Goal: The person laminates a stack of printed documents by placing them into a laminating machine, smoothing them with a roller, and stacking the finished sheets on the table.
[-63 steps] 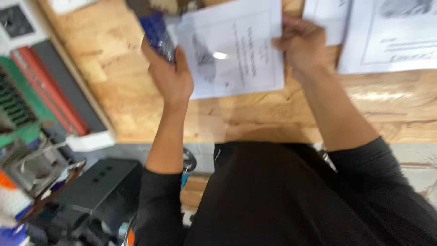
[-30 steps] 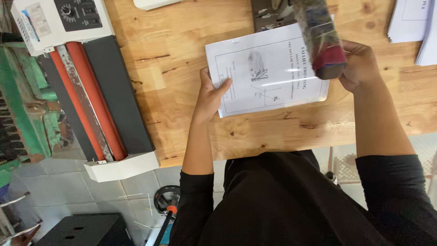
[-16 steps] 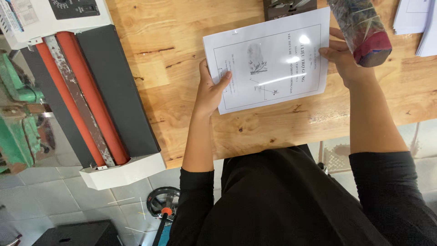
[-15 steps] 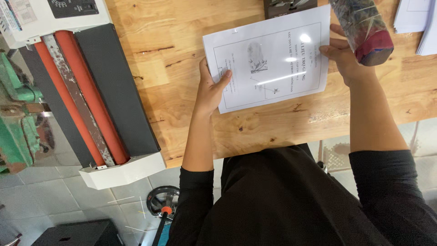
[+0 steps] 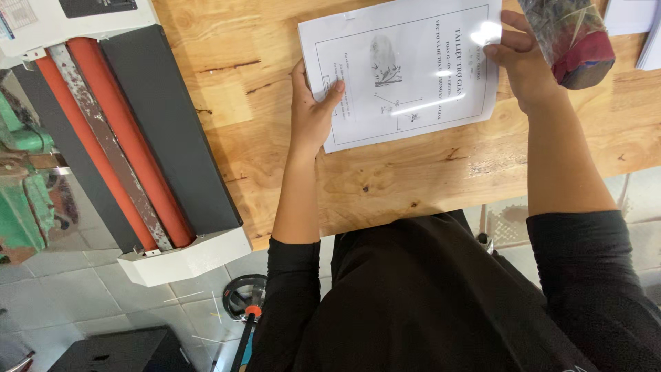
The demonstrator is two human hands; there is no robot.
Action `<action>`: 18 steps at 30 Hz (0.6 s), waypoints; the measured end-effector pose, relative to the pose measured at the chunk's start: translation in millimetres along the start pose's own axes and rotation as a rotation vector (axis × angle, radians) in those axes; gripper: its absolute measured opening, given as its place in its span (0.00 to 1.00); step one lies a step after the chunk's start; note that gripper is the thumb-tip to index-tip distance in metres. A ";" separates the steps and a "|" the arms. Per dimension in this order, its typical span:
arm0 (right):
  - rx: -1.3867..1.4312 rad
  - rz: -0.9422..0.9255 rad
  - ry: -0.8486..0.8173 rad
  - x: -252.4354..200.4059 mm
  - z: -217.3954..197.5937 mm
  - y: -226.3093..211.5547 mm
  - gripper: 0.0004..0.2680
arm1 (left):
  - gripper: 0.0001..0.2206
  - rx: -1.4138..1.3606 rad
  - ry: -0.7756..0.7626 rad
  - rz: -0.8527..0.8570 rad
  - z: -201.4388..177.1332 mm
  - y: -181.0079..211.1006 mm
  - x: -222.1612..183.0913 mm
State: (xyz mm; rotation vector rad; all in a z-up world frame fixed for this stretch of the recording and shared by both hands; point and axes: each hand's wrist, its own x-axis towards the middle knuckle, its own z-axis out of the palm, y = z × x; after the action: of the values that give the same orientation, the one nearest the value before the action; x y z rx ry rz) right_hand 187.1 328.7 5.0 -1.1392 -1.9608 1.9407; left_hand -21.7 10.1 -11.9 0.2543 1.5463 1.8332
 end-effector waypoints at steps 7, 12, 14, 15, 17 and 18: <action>0.034 -0.030 -0.052 6.1 -10.0 20.7 0.21 | 0.29 -0.061 0.010 -0.010 -1.2 -5.4 3.4; -0.067 -0.125 -0.123 2.4 -11.9 18.7 0.19 | 0.29 -0.073 0.026 -0.007 0.1 -5.2 2.4; -0.172 -0.126 -0.055 -1.7 -14.4 5.4 0.15 | 0.29 -0.084 0.033 -0.016 1.3 -4.6 2.1; -0.262 -0.107 0.019 -4.0 -16.9 -4.9 0.14 | 0.29 -0.094 0.029 -0.013 1.5 -4.6 1.3; -0.434 -0.090 0.091 -9.0 -19.2 -28.4 0.14 | 0.29 -0.112 0.019 -0.005 -0.3 -4.5 1.3; -0.524 -0.086 0.102 -11.0 -20.1 -41.7 0.13 | 0.28 -0.101 0.019 0.001 -0.9 -4.8 1.5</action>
State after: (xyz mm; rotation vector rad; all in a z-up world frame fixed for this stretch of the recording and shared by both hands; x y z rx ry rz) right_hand 190.2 343.4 50.1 -1.2024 -2.4892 1.3271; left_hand -21.4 10.5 -16.9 0.1903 1.4614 1.9132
